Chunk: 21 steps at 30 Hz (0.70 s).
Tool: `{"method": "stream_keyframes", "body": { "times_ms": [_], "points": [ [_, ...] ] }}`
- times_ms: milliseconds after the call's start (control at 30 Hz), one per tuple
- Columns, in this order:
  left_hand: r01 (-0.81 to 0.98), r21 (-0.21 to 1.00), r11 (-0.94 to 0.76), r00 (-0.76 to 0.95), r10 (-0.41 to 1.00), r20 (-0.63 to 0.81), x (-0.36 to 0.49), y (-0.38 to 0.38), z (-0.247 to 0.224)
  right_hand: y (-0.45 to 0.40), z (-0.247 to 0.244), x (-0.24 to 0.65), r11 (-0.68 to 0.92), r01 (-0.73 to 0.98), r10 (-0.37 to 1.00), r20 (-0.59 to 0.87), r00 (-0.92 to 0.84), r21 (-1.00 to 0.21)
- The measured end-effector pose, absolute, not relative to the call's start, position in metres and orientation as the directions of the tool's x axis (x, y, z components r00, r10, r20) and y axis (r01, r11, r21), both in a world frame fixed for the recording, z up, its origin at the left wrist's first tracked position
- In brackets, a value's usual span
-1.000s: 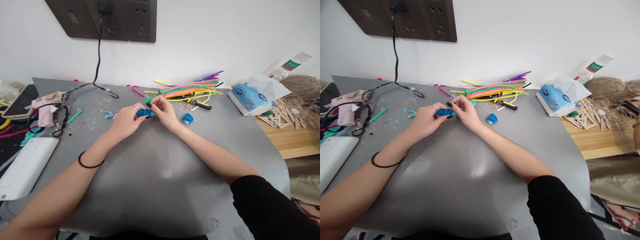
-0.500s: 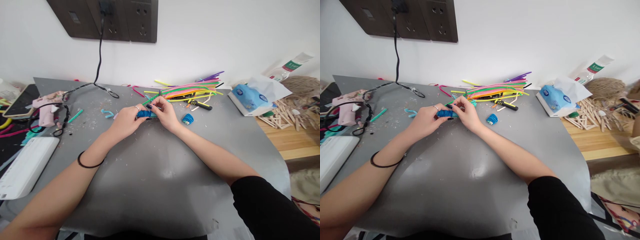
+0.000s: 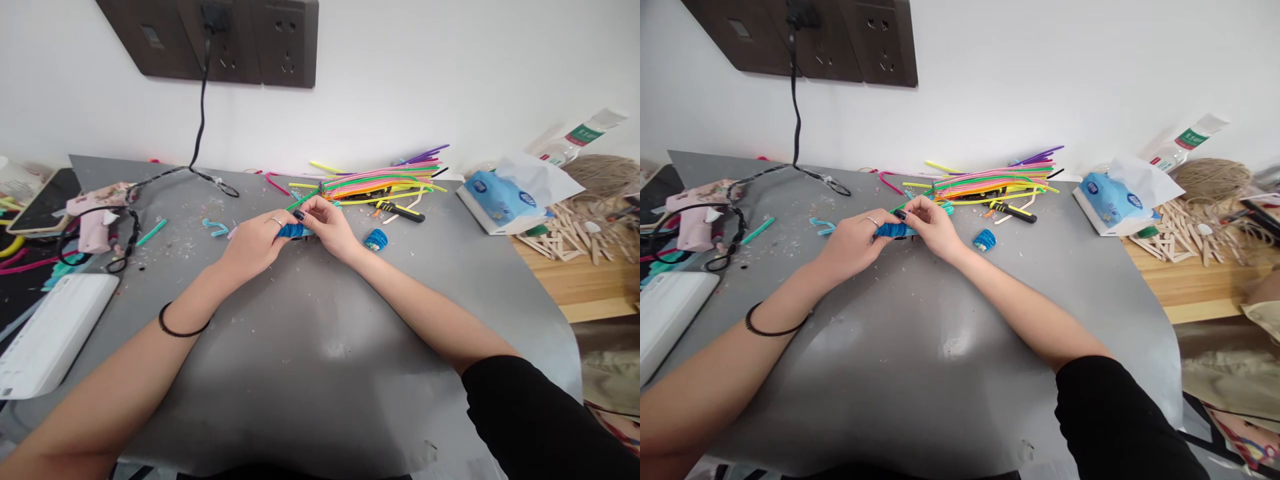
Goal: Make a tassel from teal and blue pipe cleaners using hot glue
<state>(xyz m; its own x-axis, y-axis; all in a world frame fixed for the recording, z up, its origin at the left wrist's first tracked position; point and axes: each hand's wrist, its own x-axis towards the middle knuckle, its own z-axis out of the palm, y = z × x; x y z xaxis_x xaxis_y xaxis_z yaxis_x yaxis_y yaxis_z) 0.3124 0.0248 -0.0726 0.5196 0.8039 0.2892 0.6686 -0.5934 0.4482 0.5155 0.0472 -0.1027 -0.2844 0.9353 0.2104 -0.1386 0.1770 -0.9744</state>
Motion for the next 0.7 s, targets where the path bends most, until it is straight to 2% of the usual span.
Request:
{"method": "stream_keyframes", "body": {
  "times_ms": [200, 367, 467, 600, 700],
  "points": [
    [0.679, 0.422, -0.601, 0.508, 0.799, 0.322, 0.3117, 0.0237, -0.0759, 0.0473, -0.1034, 0.5162, 0.165, -0.212, 0.935, 0.221, -0.276, -0.963],
    [0.626, 0.436, -0.647, 0.502, 0.762, 0.410, 0.3098, 0.0244, -0.0791, 0.0439, -0.1010, 0.5145, 0.022, -0.222, 0.930, 0.102, -0.353, -0.975],
    [0.620, 0.433, -0.654, 0.495, 0.755, 0.431, 0.3099, 0.0243, -0.0803, 0.0417, -0.0984, 0.5142, -0.011, -0.230, 0.919, 0.080, -0.386, -0.973],
    [0.634, 0.457, -0.624, 0.470, 0.780, 0.413, 0.3128, 0.0219, -0.0778, 0.0412, -0.0964, 0.5143, -0.003, -0.243, 0.924, 0.091, -0.372, -0.970],
    [0.649, 0.515, -0.560, 0.439, 0.829, 0.347, 0.3161, 0.0194, -0.0721, 0.0425, -0.0970, 0.5147, 0.008, -0.240, 0.936, 0.091, -0.339, -0.971]
  ]
}}
